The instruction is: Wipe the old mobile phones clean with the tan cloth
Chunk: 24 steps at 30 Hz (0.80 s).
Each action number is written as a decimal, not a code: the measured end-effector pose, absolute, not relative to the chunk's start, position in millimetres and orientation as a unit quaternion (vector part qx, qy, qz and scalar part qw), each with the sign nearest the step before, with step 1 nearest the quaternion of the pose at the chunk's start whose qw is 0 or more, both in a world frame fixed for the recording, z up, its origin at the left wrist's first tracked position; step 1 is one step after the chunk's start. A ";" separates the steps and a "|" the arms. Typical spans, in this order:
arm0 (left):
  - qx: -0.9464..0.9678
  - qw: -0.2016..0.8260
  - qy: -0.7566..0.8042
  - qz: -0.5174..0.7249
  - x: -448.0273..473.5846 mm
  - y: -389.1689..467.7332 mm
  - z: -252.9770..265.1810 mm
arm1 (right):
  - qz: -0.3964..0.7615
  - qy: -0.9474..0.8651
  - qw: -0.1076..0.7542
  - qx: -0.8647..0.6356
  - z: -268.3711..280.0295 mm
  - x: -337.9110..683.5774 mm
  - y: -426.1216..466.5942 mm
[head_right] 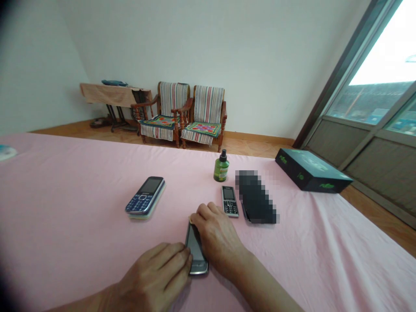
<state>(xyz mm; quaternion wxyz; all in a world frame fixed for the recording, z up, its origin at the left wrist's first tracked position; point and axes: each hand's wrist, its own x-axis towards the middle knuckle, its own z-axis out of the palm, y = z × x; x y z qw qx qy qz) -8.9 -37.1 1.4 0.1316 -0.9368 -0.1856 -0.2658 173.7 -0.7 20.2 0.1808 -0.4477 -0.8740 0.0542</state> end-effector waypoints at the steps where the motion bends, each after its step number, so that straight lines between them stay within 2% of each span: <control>1: -0.938 0.129 -0.186 -0.263 -8.9 -37.1 1.5 | 0.058 -0.876 0.176 -0.444 21.3 172.9 -1.4; 13: -0.935 0.129 -0.197 -0.264 -8.2 -37.9 4.1 | 0.174 -0.876 0.221 -0.392 18.5 178.0 -15.6; 18: -0.944 0.123 -0.195 -0.237 -10.7 -32.9 8.0 | 0.129 -0.841 0.263 -0.455 12.2 173.9 -2.3; 24: -0.941 0.128 -0.200 -0.240 -9.1 -32.9 6.1 | 0.093 -0.834 0.268 -0.473 10.5 171.9 11.1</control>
